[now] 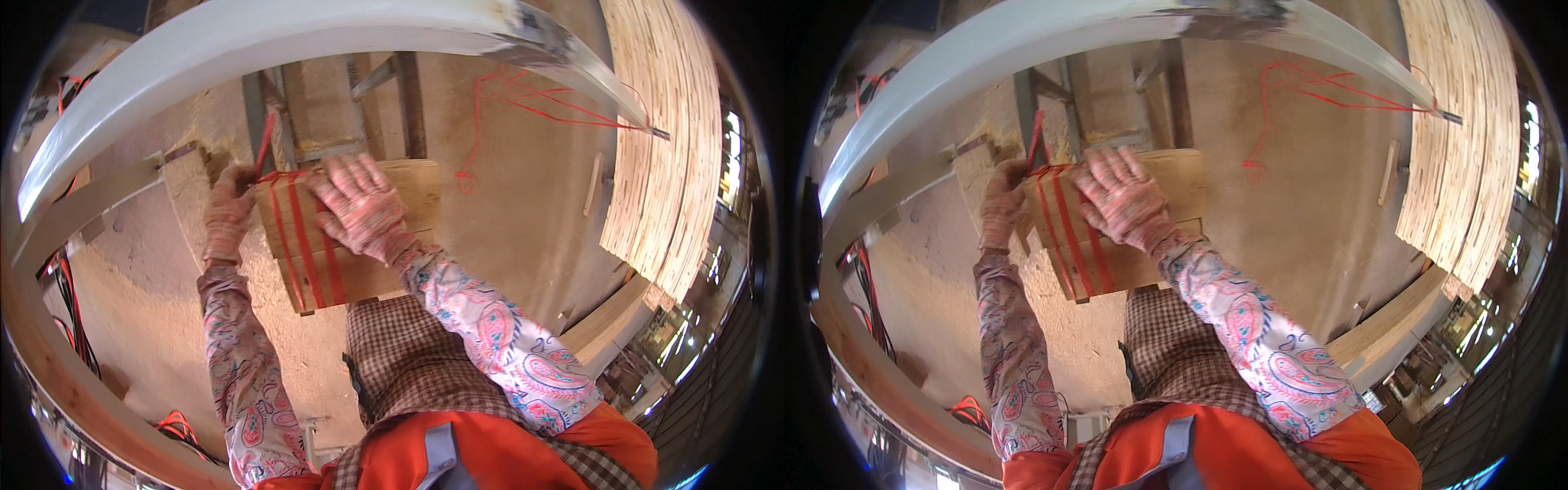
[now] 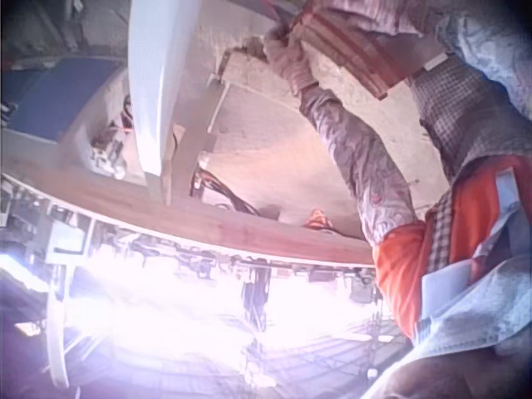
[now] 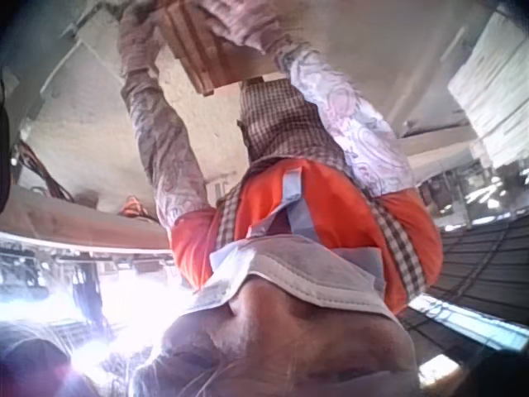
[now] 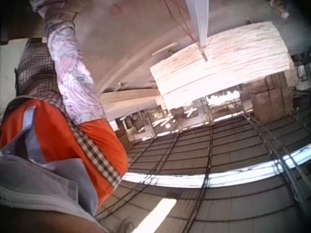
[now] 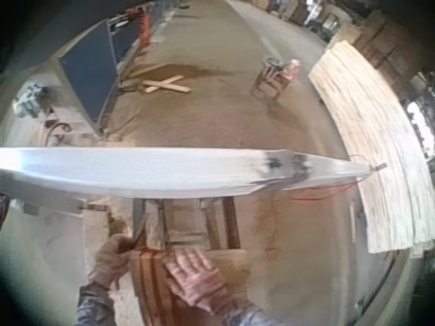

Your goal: The person walks through a woodworking workshop, picks up a bundle of thin wooden planks, and places them on a workbench. They then untie a red string from a small wooden block, remove the block, and return to the planks to adjust and align them on the bench.

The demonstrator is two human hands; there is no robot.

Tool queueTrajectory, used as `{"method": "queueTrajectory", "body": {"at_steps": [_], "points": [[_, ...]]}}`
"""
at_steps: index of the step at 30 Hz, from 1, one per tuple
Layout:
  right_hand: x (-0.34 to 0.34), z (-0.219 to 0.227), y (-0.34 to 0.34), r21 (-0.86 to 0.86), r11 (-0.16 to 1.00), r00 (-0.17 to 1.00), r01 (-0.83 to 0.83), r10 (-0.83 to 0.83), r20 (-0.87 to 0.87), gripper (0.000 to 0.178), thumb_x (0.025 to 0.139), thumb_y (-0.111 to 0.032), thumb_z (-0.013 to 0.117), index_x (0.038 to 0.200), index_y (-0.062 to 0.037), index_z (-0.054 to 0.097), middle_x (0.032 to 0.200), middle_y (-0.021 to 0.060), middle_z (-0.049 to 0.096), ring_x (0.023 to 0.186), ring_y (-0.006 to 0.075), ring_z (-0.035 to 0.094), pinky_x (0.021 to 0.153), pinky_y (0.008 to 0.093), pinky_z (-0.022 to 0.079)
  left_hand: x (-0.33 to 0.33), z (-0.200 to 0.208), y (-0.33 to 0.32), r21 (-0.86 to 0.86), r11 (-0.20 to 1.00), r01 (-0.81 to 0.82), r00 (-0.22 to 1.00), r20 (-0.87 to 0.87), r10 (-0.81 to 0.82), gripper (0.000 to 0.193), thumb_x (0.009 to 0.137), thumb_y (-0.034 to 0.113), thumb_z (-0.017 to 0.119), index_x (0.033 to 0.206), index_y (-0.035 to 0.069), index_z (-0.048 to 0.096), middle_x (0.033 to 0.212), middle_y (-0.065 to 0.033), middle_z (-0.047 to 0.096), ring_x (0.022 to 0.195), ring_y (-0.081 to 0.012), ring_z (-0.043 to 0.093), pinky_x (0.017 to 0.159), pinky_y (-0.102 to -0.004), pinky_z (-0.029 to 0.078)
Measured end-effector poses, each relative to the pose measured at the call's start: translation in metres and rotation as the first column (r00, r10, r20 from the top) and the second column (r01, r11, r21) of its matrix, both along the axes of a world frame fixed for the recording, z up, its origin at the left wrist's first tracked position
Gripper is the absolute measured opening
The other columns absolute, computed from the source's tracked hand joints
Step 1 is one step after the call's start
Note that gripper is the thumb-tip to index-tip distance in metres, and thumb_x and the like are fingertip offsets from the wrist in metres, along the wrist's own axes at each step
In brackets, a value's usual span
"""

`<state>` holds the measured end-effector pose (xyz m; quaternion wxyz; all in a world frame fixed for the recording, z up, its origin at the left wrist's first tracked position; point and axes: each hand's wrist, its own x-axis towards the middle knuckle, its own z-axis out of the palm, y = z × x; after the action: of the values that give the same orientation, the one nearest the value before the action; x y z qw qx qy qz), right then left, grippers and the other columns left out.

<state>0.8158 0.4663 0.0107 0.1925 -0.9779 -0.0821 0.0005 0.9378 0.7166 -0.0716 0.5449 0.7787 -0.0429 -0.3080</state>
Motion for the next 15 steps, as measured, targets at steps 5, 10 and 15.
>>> {"method": "queueTrajectory", "body": {"at_steps": [5,10,15], "points": [[-0.003,-0.006,-0.001,0.054,0.998,1.000,0.022,-0.021,-0.012,0.063,0.086,-0.047,0.064,0.140,-0.0150,0.055,0.146,0.0173,0.051,0.137,0.0332,0.047,0.121,0.0506,0.027,0.026,0.018,-0.006,0.216,0.969,0.117,0.991,-0.092,-0.100,0.023,0.092,0.004,0.068,0.115,0.003,0.065,0.109,-0.0067,0.070,0.098,-0.0178,0.067,0.086,-0.0315,0.054],[0.000,0.000,0.001,0.087,0.996,0.999,0.037,-0.036,-0.003,0.060,0.087,-0.043,0.066,0.140,-0.0176,0.056,0.145,0.0149,0.051,0.136,0.0318,0.047,0.120,0.0493,0.029,0.018,0.028,-0.017,0.496,0.861,0.113,0.837,0.419,-0.352,0.020,0.091,0.010,0.069,0.111,0.008,0.068,0.106,-0.0118,0.070,0.091,-0.0270,0.069,0.081,-0.0372,0.055],[0.001,0.002,0.001,0.071,0.997,0.999,0.043,-0.042,-0.023,0.060,0.087,-0.041,0.065,0.142,-0.0179,0.055,0.146,0.0148,0.051,0.136,0.0316,0.047,0.120,0.0497,0.030,0.008,0.046,-0.037,0.789,0.601,0.132,0.884,0.181,-0.432,0.017,0.095,0.021,0.064,0.110,0.015,0.069,0.105,-0.0146,0.070,0.095,-0.0377,0.068,0.080,-0.0419,0.054]]}}
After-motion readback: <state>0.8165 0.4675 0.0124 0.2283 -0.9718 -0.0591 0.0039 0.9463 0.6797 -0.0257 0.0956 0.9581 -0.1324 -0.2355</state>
